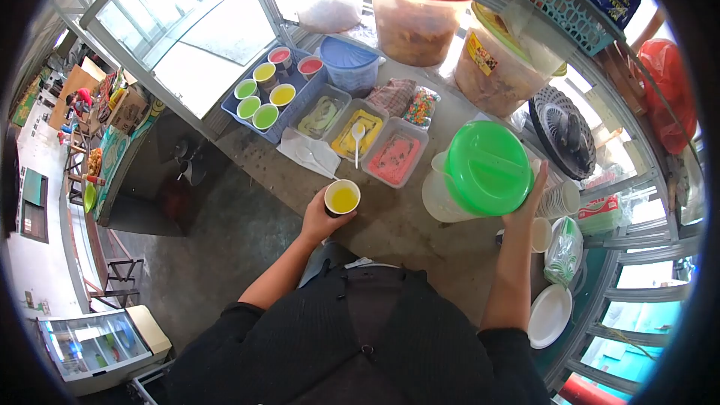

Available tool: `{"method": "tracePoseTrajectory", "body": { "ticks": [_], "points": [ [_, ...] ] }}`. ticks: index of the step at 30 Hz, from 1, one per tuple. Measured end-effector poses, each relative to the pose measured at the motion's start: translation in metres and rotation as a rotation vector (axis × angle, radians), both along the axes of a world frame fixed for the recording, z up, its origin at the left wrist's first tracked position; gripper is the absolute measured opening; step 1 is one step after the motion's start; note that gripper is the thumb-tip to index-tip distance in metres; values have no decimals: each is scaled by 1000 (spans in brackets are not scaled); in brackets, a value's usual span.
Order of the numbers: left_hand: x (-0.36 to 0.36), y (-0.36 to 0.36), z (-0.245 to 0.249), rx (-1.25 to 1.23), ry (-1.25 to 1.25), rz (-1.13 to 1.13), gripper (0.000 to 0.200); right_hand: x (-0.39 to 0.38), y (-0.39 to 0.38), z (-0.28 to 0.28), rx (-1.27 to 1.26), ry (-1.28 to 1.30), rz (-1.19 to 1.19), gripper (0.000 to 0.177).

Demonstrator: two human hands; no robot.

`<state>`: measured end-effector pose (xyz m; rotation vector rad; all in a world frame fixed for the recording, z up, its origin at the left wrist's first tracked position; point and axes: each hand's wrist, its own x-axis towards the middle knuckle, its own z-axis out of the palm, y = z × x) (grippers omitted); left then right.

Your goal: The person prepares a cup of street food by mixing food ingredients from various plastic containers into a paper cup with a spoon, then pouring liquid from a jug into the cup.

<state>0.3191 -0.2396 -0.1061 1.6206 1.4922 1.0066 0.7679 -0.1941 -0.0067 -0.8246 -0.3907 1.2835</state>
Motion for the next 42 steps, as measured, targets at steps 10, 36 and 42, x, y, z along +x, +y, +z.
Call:
{"method": "tracePoseTrajectory", "body": {
  "ticks": [10, 36, 42],
  "points": [
    [-50, 28, 6, 1, -46, -20, 73, -94, -98, -77, -397, -572, -485, 32],
    [-156, 128, -16, 25, -42, -771, 81, -371, 24, -102, -198, -1810, 324, 19],
    [-154, 136, -15, 4, 137, -808, 77, -380, 16, -107, -293, -1805, 232, 15]
  ]
}}
